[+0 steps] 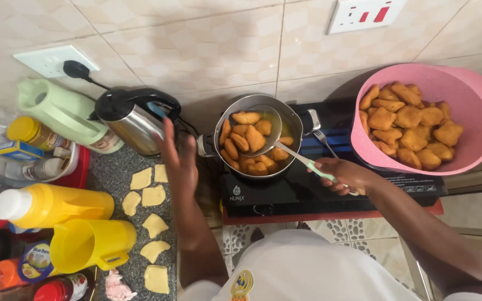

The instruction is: Frying dough pieces in a pot of oil, flipping them with a fork, and transferring them to a bowl using a skimmer.

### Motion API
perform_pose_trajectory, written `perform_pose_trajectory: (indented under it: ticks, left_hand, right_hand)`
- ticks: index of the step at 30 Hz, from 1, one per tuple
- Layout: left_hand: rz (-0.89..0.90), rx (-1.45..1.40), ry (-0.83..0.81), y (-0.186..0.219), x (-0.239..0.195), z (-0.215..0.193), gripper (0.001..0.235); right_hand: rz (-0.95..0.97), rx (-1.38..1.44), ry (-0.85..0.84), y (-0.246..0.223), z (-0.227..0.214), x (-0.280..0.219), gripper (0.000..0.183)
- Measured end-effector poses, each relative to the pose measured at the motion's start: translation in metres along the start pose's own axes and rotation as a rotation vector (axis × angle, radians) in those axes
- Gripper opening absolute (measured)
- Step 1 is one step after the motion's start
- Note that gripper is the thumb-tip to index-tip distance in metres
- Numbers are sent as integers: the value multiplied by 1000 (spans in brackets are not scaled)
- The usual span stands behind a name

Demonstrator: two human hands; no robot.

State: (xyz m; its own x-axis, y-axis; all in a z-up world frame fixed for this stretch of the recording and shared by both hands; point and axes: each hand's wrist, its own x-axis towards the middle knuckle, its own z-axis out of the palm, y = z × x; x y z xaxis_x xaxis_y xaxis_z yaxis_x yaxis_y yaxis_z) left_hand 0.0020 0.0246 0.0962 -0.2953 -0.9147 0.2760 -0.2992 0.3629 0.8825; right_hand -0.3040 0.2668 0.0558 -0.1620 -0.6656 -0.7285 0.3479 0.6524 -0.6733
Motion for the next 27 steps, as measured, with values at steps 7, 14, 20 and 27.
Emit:
perform_pose_trajectory:
  ticks: [7,14,20,27]
  left_hand:
    - [-415,-181,-31,1,-55,-7,74]
    - [-377,-123,22,-14,-70,-15,67]
    - [-343,-76,1,-6,-73,-11,65]
    - [-372,-60,-16,5,-75,-17,66]
  right_hand:
    - [-82,48,-44,20,2,19,47]
    - [-99,60,-5,40,12,20,48]
    - [-115,79,5,51,16,25,53]
    - [-183,268,-26,66,19,11,50]
